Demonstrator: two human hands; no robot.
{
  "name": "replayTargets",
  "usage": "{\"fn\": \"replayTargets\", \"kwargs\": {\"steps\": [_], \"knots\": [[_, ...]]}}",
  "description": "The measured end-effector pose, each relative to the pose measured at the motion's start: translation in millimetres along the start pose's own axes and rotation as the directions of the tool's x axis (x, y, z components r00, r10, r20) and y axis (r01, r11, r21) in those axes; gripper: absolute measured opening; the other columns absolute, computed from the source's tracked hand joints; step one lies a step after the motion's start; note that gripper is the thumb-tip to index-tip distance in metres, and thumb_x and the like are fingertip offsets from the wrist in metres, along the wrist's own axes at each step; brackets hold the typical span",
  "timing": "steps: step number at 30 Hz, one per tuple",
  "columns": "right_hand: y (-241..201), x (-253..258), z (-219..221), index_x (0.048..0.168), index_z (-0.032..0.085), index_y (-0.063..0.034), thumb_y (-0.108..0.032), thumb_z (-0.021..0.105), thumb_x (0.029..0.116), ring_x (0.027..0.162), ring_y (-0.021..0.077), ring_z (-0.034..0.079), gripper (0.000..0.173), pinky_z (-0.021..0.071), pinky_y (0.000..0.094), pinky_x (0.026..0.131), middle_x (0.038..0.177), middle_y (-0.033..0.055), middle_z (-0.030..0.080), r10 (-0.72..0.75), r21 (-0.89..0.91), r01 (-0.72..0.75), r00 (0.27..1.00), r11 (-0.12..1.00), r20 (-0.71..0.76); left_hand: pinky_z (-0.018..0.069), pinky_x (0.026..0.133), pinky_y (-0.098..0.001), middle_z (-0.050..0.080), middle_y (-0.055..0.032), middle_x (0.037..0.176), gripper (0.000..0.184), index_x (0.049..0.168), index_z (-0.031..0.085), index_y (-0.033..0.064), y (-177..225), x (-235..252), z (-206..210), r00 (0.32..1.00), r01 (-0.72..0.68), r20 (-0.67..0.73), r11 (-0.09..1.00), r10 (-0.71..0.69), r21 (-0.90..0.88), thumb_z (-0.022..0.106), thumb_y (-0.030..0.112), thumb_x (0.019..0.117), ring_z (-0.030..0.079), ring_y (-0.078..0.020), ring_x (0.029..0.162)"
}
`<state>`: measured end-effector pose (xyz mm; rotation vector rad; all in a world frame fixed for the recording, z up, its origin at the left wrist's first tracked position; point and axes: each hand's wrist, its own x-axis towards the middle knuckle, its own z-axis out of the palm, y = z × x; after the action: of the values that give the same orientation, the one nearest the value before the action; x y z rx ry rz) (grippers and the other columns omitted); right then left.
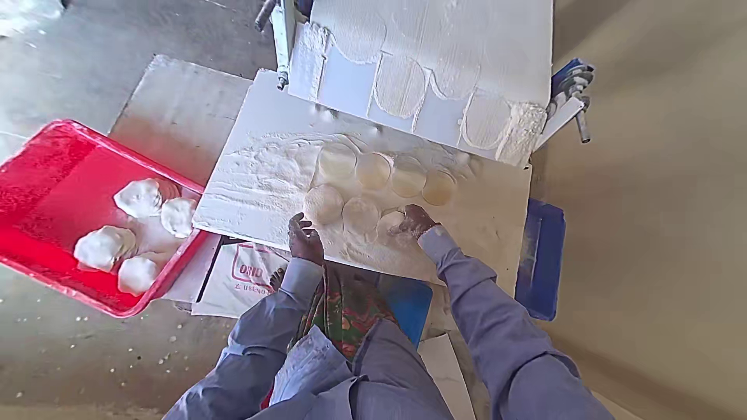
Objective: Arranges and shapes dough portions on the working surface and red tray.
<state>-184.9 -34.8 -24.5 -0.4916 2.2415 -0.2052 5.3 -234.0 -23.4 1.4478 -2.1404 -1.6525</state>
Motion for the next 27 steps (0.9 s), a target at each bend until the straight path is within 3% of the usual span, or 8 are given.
{"fn": "replayTargets", "kwargs": {"steps": [4,6,8,12,16,19,22,27], "knots": [[-5.4,-41.4,-2.4,0.118,0.067,0.0044,-0.014,0.088,0.0780,0.105,0.0449,0.068,0.049,0.0518,0.0629,0.092,0.108,0.0283,0.070,-0.138,0.073,0.160,0.960,0.984,-0.243,0.0515,0.100,-0.0470,0.064,-0.0268,0.126,0.034,0.135,0.056,-0.0065,7.6,-13.3,4.9,0.992,-0.094,0.095,0.994,0.088,0.059,0.053,-0.001,0.1014,0.066,-0.0349,0.113],[4.3,-66.8,9.4,0.113,0.068,0.0043,-0.014,0.087,0.0761,0.093,0.0401,0.071,0.046,0.0550,0.0587,0.083,0.099,0.0247,0.072,-0.162,0.152,0.265,0.859,0.952,-0.485,0.0527,0.098,-0.0453,0.066,-0.0255,0.123,0.030,0.132,0.057,-0.0065,9.4,-23.2,21.4,0.982,-0.024,0.187,0.998,0.035,-0.059,0.049,0.002,0.1052,0.067,-0.0320,0.110],[18.4,-70.2,30.6,0.119,0.070,0.0024,-0.011,0.084,0.0758,0.098,0.0348,0.073,0.047,0.0572,0.0544,0.089,0.108,0.0213,0.074,-0.138,0.214,0.345,0.760,0.914,-0.636,0.0525,0.096,-0.0435,0.066,-0.0254,0.123,0.031,0.134,0.056,-0.0071,12.2,-31.2,44.2,0.958,0.056,0.288,0.989,-0.015,-0.136,0.045,0.005,0.1072,0.067,-0.0302,0.109],[20.8,-56.5,49.5,0.114,0.073,0.0044,-0.017,0.084,0.0826,0.104,0.0374,0.071,0.040,0.0527,0.0559,0.095,0.110,0.0237,0.073,-0.021,0.262,0.201,0.828,0.944,-0.561,0.0492,0.107,-0.0443,0.064,-0.0254,0.130,0.033,0.136,0.056,-0.0065,11.2,-41.0,67.3,0.940,0.017,0.340,0.996,0.012,-0.082,0.053,0.005,0.1051,0.065,-0.0314,0.120],[24.2,-67.8,57.7,0.112,0.071,0.0073,-0.012,0.084,0.0775,0.094,0.0336,0.072,0.042,0.0566,0.0515,0.087,0.103,0.0235,0.073,-0.003,0.287,0.344,0.645,0.894,-0.764,0.0513,0.103,-0.0446,0.067,-0.0254,0.125,0.035,0.137,0.055,-0.0059,3.7,-34.5,46.5,0.955,-0.016,0.295,0.998,0.032,-0.056,0.054,0.006,0.1044,0.067,-0.0320,0.114],[18.9,-62.5,62.2,0.119,0.069,0.0081,-0.014,0.080,0.0858,0.109,0.0397,0.069,0.041,0.0508,0.0565,0.099,0.114,0.0271,0.071,0.079,0.295,0.150,0.763,0.944,-0.641,0.0510,0.103,-0.0465,0.067,-0.0246,0.123,0.036,0.138,0.053,-0.0049,-8.8,-29.2,27.8,0.959,0.024,0.284,0.999,-0.016,-0.023,0.054,0.006,0.1044,0.067,-0.0332,0.113],[-5.8,-66.2,49.8,0.121,0.072,0.0035,-0.009,0.076,0.0872,0.111,0.0407,0.069,0.036,0.0501,0.0591,0.099,0.117,0.0259,0.071,0.012,0.147,0.100,0.788,0.984,-0.615,0.0492,0.106,-0.0452,0.066,-0.0244,0.128,0.034,0.137,0.056,-0.0048,-15.0,-21.5,2.5,0.957,0.014,0.291,1.000,-0.009,-0.013,0.054,0.007,0.1049,0.066,-0.0321,0.118],[-115.2,-87.8,57.8,0.111,0.073,0.0088,-0.011,0.077,0.0811,0.093,0.0381,0.074,0.036,0.0558,0.0556,0.084,0.102,0.0268,0.074,-0.279,0.016,0.388,0.690,0.922,-0.668,0.0497,0.105,-0.0430,0.066,-0.0244,0.126,0.036,0.132,0.059,-0.0082,-36.6,6.1,-60.8,0.957,-0.046,0.253,0.931,0.146,-0.362,0.046,0.017,0.1087,0.065,-0.0283,0.117]]}}
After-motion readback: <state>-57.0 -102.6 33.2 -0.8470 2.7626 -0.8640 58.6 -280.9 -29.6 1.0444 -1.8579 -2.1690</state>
